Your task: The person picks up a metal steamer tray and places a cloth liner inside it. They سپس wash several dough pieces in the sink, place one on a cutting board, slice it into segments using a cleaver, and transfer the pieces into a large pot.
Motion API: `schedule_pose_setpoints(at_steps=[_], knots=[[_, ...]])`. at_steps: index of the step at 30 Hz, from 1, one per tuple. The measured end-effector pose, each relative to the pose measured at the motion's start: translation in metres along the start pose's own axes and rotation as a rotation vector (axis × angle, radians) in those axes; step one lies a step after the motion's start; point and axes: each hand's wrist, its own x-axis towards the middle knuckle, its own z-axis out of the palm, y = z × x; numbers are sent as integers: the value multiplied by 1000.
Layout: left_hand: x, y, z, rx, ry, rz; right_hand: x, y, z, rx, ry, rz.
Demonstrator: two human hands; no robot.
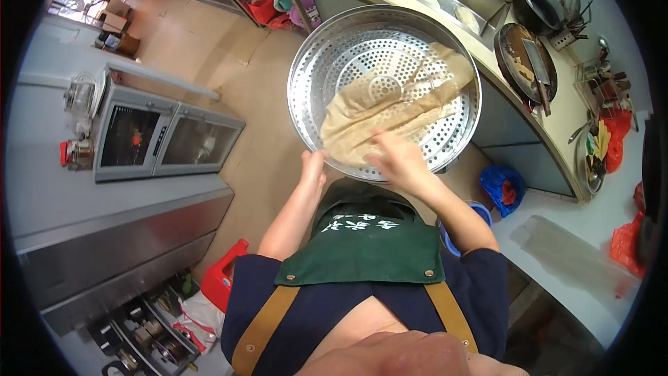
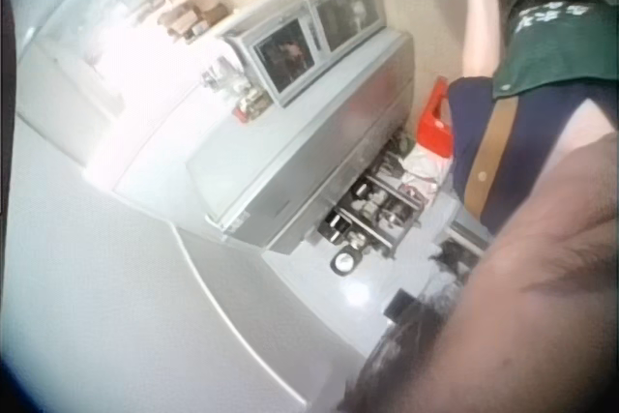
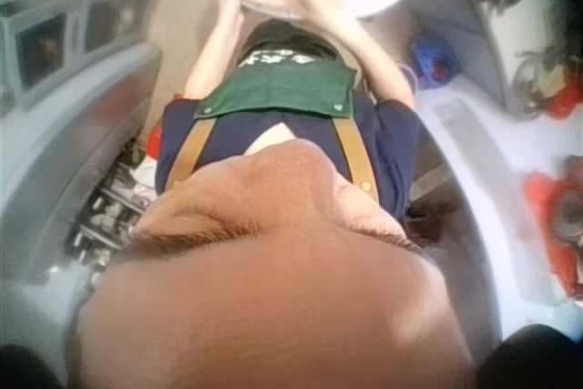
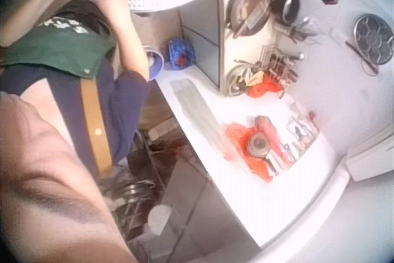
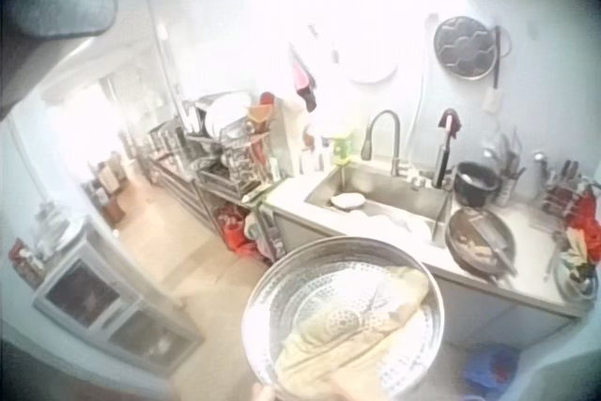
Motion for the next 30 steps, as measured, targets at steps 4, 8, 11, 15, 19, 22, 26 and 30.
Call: schedule_pose_setpoints(at_steps=[4, 8, 11, 15, 19, 22, 26, 30], knots=[[8, 68, 24, -68, 9, 29, -9, 79, -28, -470, 591, 428], [58, 102, 29, -126, -5, 14, -12, 136, -3, -74, 671, 939], [85, 145, 45, -145, -6, 32, 30, 135, 15, 690, 627, 1081], [150, 171, 56, -115, -25, 64, 92, 153, 8, 783, 541, 1056], [190, 208, 96, -189, 3, 112, 149, 224, 3, 801, 496, 1034], [234, 220, 118, -227, 51, 141, 198, 268, -6, 781, 503, 1027], [277, 235, 146, -230, 119, 133, 255, 320, -25, 794, 438, 1004], [294, 246, 180, -162, 196, 104, 287, 375, -28, 804, 410, 1014]])
